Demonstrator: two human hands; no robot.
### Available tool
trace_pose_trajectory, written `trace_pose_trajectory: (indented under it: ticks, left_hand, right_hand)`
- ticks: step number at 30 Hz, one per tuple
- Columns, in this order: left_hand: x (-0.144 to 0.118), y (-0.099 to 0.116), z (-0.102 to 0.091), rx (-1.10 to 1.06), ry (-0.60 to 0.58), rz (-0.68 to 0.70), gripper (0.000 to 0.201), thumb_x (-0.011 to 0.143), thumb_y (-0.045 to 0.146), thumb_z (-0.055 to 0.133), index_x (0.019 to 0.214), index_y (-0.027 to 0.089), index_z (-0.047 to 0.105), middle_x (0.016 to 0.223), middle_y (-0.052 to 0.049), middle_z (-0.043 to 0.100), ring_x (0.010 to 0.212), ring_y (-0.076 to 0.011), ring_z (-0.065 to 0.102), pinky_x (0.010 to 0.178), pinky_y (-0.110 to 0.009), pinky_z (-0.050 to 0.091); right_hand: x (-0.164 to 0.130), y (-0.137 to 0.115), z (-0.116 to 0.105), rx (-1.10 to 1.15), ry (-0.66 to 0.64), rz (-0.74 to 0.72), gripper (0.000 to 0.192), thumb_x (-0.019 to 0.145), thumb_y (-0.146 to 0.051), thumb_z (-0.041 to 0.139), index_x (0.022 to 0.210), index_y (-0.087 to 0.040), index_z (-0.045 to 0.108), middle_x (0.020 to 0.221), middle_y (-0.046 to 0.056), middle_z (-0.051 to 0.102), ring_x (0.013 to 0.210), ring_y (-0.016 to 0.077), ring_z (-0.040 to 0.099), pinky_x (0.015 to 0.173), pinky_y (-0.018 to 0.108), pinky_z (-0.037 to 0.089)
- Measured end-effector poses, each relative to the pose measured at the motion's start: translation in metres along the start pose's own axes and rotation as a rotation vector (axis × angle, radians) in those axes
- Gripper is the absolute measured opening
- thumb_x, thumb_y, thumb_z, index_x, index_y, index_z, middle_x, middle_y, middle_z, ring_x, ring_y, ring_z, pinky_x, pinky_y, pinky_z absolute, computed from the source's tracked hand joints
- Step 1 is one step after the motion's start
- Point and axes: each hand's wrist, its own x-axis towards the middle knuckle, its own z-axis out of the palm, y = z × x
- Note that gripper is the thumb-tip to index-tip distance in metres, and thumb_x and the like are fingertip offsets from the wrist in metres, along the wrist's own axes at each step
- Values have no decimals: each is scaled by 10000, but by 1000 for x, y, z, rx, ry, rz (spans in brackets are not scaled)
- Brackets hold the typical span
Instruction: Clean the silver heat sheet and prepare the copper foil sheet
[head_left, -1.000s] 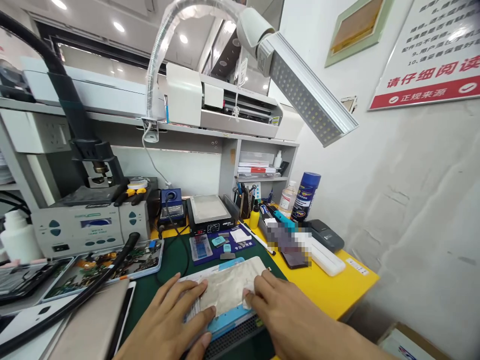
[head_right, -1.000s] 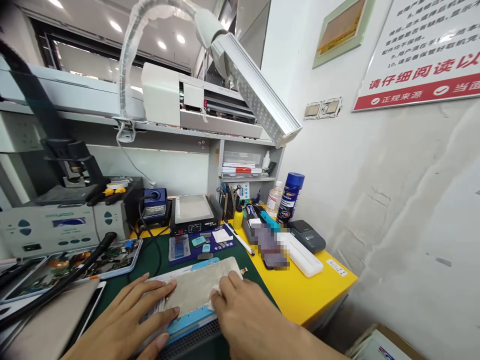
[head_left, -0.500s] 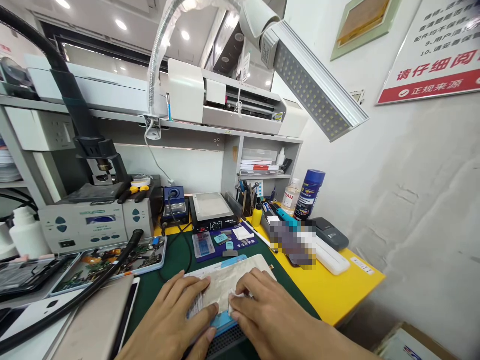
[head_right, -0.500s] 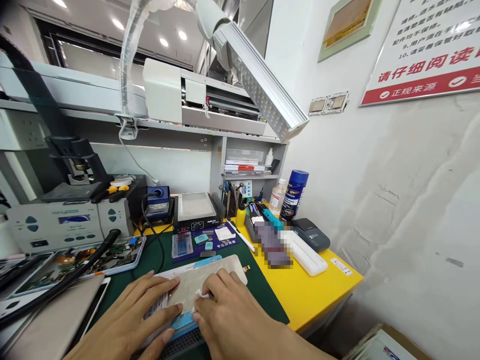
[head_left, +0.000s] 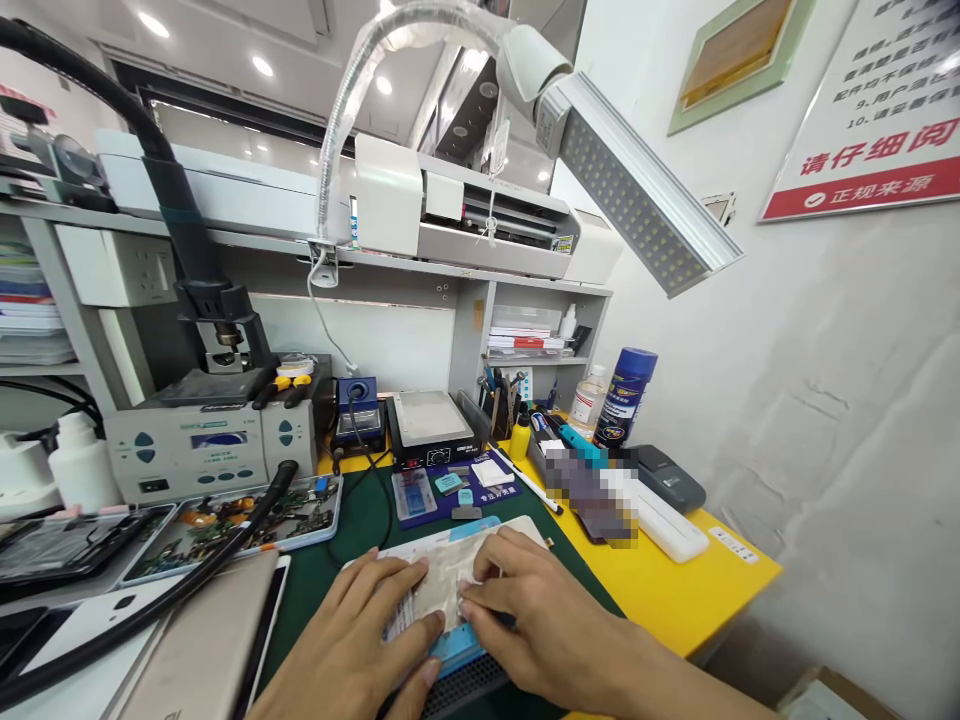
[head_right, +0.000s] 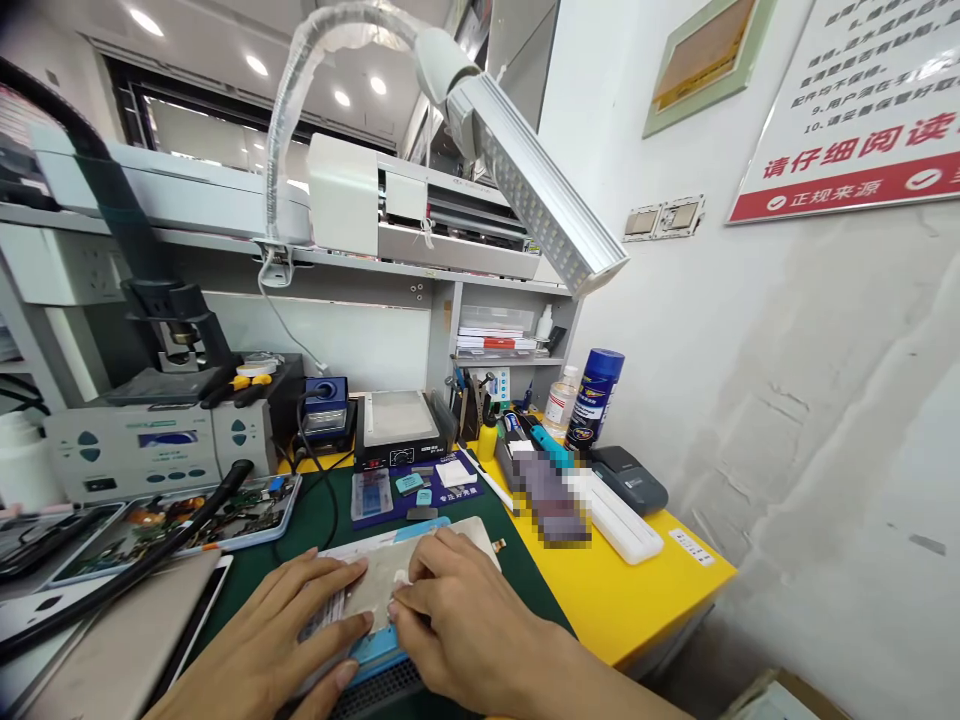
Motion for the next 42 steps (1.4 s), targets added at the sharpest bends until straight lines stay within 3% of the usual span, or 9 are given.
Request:
trace_pose_trajectory:
  ticks: [7,13,21,26,33,38,42]
  left_hand:
    - [-1,0,0,4,-4,-12,259,887,361,618,1141,331,661,1222,-42,712,1092,-275,666,913,-467,582]
    - [3,-1,-1,38,29,9,298,864,367,631,1154,307,667,1186,-65,729,1056,-290,683,882,-463,596]
    - [0,1,2,-30,-7,-36,239,868,351,624,1098,312,676,1192,-58,724,1063,-287,673,895,-468,590]
    - [-5,-4,16,-48,98,28,303,864,390,611,1155,319,654,1150,-68,735,1001,-284,689,832,-445,608]
    - [1,2,-3,-15,17,-21,246,860,353,630,1098,315,680,1175,-58,734,1025,-294,696,842,-474,616]
    - [2,-4,9,3,115,53,304,852,392,617,1138,299,663,1112,-64,755,949,-288,720,760,-463,641]
    - [4,-1,2,18,76,34,253,846,396,632,1078,302,670,1137,-46,753,968,-285,724,778,-462,641]
  right_hand:
    - [14,17,0,-68,17,-58,219,929,-212,579,730,-183,666,870,10,602,818,147,543,736,285,388]
    - [29,13,9,-61,-4,-134,284,857,-226,629,582,-172,580,763,-18,575,694,103,520,698,250,380]
    - [34,20,3,-108,-6,-122,271,910,-225,581,645,-180,614,791,10,587,753,142,513,683,280,350]
    - [27,12,4,-112,-39,-159,250,873,-250,630,631,-184,632,722,-19,580,662,115,492,672,264,360]
    - [35,18,3,-145,-26,-122,289,912,-228,571,629,-185,601,743,1,570,715,143,496,657,283,338]
    - [31,15,6,-119,-39,-151,274,857,-234,632,593,-185,580,673,-38,549,630,103,475,641,242,346]
    - [23,20,-1,-136,-28,-140,255,886,-234,592,634,-193,591,680,-32,559,626,114,459,680,263,348]
